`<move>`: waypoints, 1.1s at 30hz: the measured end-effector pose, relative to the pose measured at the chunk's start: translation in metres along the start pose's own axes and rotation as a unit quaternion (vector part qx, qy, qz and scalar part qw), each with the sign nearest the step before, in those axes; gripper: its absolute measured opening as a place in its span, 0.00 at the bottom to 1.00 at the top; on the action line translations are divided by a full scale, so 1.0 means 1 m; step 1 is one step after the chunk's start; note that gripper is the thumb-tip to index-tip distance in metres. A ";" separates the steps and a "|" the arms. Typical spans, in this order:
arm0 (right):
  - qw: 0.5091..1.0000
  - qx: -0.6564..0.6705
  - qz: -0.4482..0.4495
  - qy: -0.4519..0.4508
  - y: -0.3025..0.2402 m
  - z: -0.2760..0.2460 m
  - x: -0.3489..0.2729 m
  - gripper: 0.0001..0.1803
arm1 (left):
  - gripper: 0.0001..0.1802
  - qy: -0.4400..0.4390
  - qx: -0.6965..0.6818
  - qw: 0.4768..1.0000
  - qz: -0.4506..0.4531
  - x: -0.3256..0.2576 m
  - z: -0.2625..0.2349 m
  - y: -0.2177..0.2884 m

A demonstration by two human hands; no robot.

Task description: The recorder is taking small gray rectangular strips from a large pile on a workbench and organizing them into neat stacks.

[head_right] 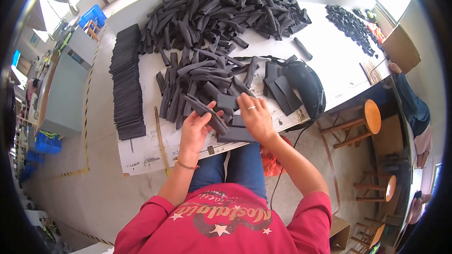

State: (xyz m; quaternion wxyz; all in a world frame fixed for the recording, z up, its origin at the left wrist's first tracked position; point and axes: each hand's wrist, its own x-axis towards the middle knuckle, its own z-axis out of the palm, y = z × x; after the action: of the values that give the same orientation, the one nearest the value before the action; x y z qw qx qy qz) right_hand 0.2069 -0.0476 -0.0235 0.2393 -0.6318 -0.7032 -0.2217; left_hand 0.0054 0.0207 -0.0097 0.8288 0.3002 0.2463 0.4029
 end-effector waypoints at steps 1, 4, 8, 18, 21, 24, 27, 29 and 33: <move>0.999 0.007 -0.028 -0.026 -0.010 -0.005 0.002 0.22 | 0.14 0.001 0.001 1.000 0.002 -0.001 -0.001 -0.001; 0.995 0.016 -0.071 -0.067 -0.026 -0.012 -0.001 0.23 | 0.13 0.027 0.081 0.996 0.009 0.000 -0.004 -0.007; 0.984 0.130 -0.015 -0.118 -0.047 -0.018 0.006 0.24 | 0.12 0.036 0.097 0.994 0.020 0.002 -0.011 -0.009; 0.947 0.294 0.109 -0.075 -0.044 -0.034 0.009 0.17 | 0.10 0.067 0.001 0.998 0.021 0.002 -0.024 0.020; 0.921 0.335 0.193 -0.050 -0.054 -0.049 0.009 0.20 | 0.10 0.070 -0.033 0.997 0.028 0.006 -0.035 0.027; 0.881 0.400 0.249 -0.053 -0.067 -0.054 0.001 0.24 | 0.11 0.065 -0.060 0.996 0.024 0.008 -0.036 0.025; 0.877 0.397 0.264 -0.056 -0.084 -0.058 0.007 0.20 | 0.12 0.060 -0.045 0.997 0.033 0.010 -0.036 0.019; 0.905 0.365 0.219 -0.026 -0.084 -0.048 0.004 0.18 | 0.13 0.053 -0.049 0.997 0.028 0.010 -0.030 0.015; 0.959 0.254 0.128 0.005 -0.084 -0.045 0.008 0.16 | 0.13 0.051 -0.039 0.998 0.016 0.006 -0.023 0.013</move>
State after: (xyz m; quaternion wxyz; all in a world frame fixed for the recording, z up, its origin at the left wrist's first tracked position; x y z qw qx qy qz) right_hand 0.1249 -0.0776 0.0158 0.4214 -0.6342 -0.6482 -0.0063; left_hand -0.0134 0.0392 -0.0175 0.8195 0.2502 0.2676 0.4406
